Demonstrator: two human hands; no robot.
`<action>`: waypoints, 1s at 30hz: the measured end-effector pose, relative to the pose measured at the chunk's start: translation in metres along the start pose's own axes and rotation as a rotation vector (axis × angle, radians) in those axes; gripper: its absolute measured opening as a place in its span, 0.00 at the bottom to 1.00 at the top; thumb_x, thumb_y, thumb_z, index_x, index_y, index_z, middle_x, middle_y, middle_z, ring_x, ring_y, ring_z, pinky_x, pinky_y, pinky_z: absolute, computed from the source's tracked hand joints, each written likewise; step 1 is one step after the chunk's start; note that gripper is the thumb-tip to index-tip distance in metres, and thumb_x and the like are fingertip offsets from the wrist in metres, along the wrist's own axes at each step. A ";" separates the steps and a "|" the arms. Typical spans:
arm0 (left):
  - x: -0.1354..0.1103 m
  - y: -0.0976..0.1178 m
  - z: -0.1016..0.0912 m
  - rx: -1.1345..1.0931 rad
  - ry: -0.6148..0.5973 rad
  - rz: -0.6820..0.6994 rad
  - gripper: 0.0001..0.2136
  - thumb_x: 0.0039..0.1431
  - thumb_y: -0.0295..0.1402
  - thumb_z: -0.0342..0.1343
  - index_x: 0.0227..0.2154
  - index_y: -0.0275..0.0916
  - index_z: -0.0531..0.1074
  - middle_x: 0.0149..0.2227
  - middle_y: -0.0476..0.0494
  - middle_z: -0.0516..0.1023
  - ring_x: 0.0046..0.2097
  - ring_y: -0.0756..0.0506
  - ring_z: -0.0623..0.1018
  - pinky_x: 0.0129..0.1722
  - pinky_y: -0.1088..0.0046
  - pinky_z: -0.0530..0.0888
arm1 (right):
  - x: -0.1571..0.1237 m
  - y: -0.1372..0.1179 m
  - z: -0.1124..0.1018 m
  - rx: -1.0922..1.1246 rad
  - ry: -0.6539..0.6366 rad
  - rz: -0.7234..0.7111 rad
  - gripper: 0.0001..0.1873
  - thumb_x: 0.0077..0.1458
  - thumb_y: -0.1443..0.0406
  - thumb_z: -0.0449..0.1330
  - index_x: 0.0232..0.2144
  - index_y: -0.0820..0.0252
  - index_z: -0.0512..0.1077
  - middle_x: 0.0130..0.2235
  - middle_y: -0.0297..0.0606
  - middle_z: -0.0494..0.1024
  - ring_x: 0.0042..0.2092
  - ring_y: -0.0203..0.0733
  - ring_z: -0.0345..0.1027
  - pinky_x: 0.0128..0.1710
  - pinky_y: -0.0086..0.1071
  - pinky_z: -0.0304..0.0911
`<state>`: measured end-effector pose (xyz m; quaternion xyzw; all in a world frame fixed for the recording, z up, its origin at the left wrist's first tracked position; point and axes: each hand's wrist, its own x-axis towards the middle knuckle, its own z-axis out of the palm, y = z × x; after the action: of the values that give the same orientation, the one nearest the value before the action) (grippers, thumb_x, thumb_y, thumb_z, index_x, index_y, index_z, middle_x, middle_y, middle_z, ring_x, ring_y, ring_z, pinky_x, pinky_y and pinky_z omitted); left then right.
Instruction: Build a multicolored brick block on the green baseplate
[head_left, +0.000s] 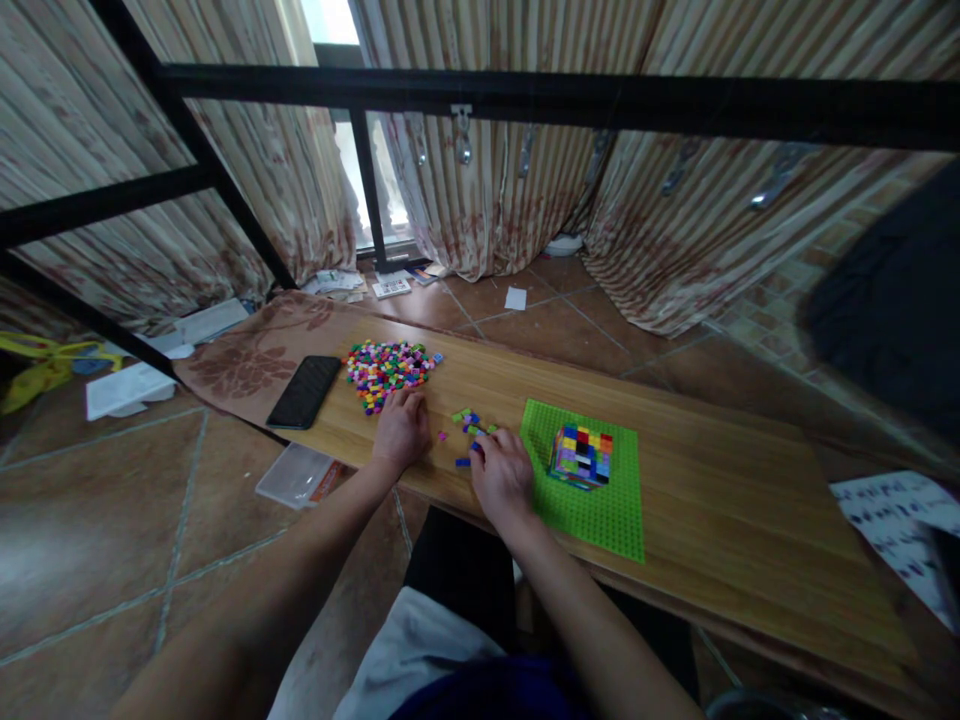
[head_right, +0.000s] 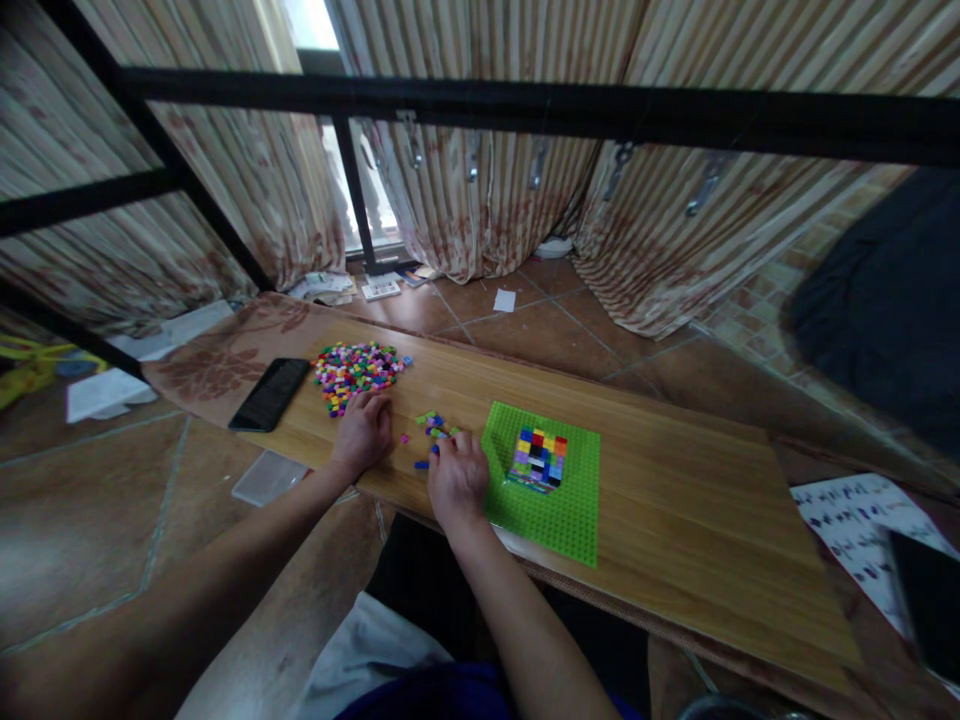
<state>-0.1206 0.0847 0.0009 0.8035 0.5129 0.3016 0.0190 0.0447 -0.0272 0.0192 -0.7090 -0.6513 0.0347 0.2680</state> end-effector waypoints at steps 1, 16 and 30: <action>0.000 0.000 0.000 0.002 0.001 0.001 0.11 0.58 0.26 0.47 0.41 0.38 0.72 0.44 0.38 0.73 0.47 0.40 0.71 0.51 0.61 0.71 | 0.001 -0.001 0.000 -0.005 -0.002 0.005 0.08 0.58 0.66 0.56 0.36 0.56 0.75 0.38 0.43 0.73 0.43 0.48 0.63 0.44 0.39 0.59; 0.000 -0.002 -0.001 0.002 0.001 0.007 0.11 0.59 0.28 0.47 0.41 0.37 0.72 0.45 0.37 0.73 0.48 0.39 0.71 0.51 0.59 0.70 | -0.035 0.002 -0.040 0.474 0.093 0.049 0.11 0.60 0.65 0.54 0.38 0.57 0.76 0.39 0.40 0.78 0.41 0.42 0.71 0.44 0.36 0.66; 0.002 -0.007 0.002 0.040 0.001 0.024 0.13 0.59 0.30 0.46 0.42 0.36 0.72 0.46 0.35 0.73 0.49 0.37 0.70 0.52 0.58 0.69 | -0.046 0.080 -0.116 0.678 0.377 0.558 0.14 0.48 0.56 0.63 0.33 0.59 0.78 0.33 0.40 0.82 0.34 0.43 0.75 0.37 0.36 0.70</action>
<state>-0.1243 0.0903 -0.0020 0.8097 0.5092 0.2916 -0.0010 0.1570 -0.1100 0.0707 -0.7235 -0.3280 0.1867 0.5781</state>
